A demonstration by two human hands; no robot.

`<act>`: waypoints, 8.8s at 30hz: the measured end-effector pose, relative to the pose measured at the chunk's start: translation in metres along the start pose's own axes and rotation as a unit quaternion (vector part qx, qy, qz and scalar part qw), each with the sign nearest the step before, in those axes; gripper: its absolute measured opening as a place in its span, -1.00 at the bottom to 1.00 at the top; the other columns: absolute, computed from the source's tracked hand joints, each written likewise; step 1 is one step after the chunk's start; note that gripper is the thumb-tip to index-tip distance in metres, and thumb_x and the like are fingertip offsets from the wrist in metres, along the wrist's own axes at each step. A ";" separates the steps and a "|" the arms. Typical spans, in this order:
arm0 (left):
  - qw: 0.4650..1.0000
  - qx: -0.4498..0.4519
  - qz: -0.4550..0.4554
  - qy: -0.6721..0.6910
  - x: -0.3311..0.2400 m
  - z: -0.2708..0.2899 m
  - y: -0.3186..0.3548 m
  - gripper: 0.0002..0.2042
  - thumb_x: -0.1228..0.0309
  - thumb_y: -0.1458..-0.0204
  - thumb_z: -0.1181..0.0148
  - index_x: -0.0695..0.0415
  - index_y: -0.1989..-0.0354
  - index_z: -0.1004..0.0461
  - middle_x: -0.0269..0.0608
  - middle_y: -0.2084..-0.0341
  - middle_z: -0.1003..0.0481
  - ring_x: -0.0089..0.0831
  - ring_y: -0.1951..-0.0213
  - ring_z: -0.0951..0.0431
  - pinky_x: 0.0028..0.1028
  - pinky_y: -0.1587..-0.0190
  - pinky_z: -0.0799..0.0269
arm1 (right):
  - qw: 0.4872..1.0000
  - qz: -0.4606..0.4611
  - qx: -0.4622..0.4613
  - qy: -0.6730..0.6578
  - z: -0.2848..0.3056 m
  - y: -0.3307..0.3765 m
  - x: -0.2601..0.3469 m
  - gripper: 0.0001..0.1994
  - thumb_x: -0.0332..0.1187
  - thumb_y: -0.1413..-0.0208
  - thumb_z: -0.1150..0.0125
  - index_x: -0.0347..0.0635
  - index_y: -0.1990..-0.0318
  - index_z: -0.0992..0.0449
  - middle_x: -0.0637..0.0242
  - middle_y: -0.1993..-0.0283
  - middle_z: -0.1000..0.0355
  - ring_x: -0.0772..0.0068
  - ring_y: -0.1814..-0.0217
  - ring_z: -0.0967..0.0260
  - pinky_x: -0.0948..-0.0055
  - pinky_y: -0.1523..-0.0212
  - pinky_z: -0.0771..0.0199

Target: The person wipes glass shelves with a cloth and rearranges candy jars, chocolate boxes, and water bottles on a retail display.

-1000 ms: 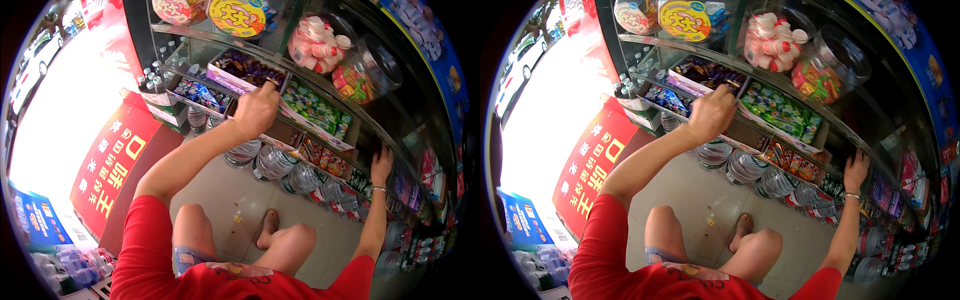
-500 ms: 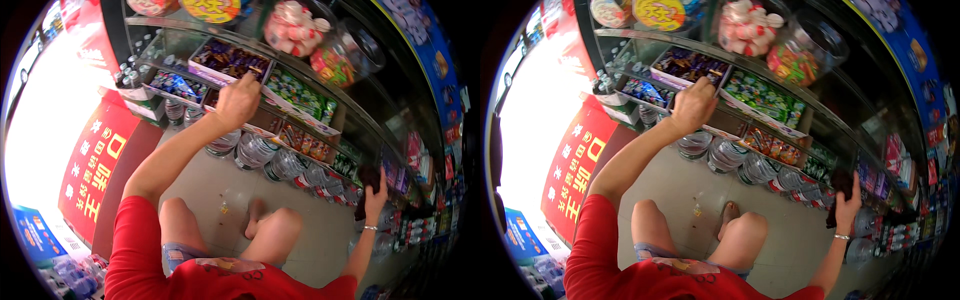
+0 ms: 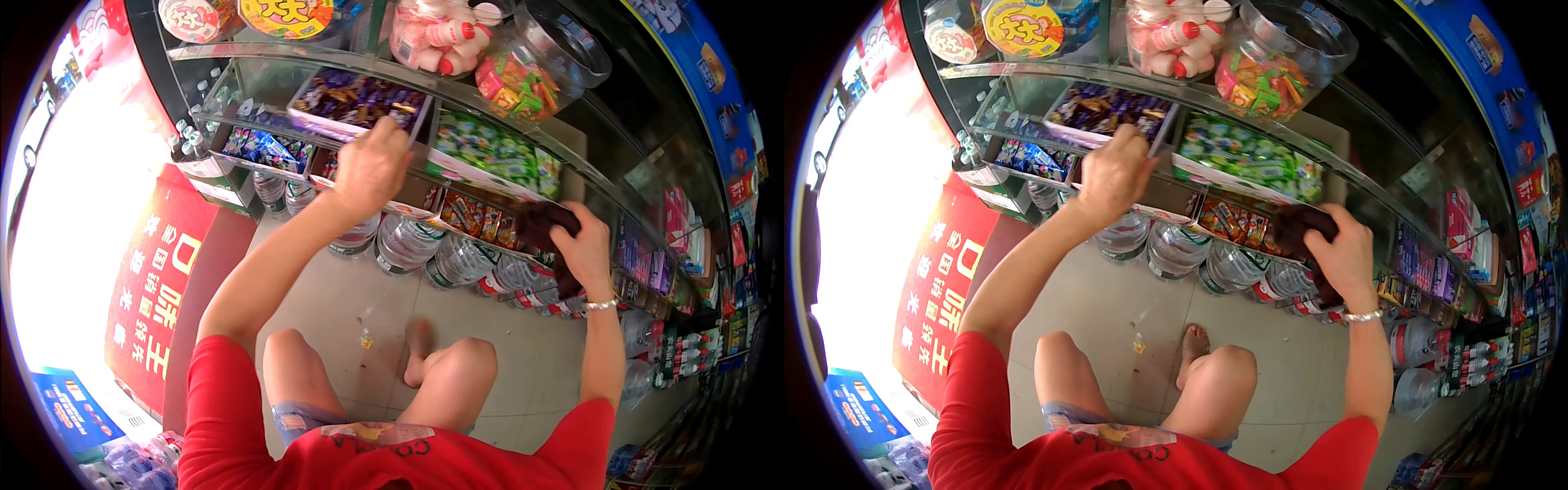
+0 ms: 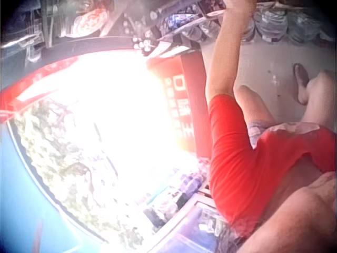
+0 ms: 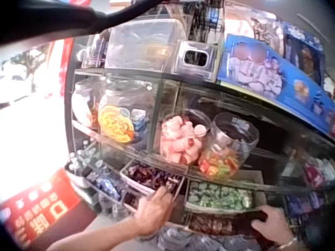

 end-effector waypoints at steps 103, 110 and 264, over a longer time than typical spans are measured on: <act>0.786 -0.082 0.596 0.145 0.093 0.135 0.452 -0.75 0.66 0.04 -0.16 0.24 0.14 -0.47 -0.12 0.15 -0.46 -0.48 0.39 -0.49 -0.52 0.36 -0.43 | 0.704 0.486 -0.218 0.470 -0.270 -0.187 0.333 -0.50 -0.53 -0.16 0.09 -0.13 -0.30 -0.14 -0.11 -0.34 -0.03 -0.20 -0.41 0.04 0.03 -0.32 -0.09; 0.783 -0.088 0.599 0.144 0.095 0.130 0.456 -0.74 0.64 0.07 -0.19 0.24 0.15 -0.47 -0.09 0.20 -0.47 -0.45 0.41 -0.52 -0.50 0.40 -0.44 | 0.709 0.515 -0.272 0.398 -0.291 -0.207 0.370 -0.51 -0.50 -0.16 0.11 -0.20 -0.28 -0.16 -0.17 -0.32 -0.06 -0.22 -0.35 -0.03 0.03 -0.29 -0.10; 0.693 0.147 0.701 0.085 0.156 0.121 0.553 -0.63 0.26 -0.01 -0.20 0.27 0.07 -0.50 -0.03 0.27 -0.59 -0.20 0.19 -0.59 -0.31 0.10 -0.48 | 0.862 0.434 -0.197 -0.171 -0.317 -0.118 0.500 -0.51 -0.58 0.03 -0.05 -0.35 -0.14 -0.29 -0.09 -0.26 -0.18 -0.17 -0.14 -0.21 0.07 -0.18 -0.22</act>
Point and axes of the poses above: each hand's wrist, its own y-axis away from the middle knuckle, its own z-axis out of the back of the hand, x = y × z, the point moved 10 cm from there along -y, towards the middle knuckle
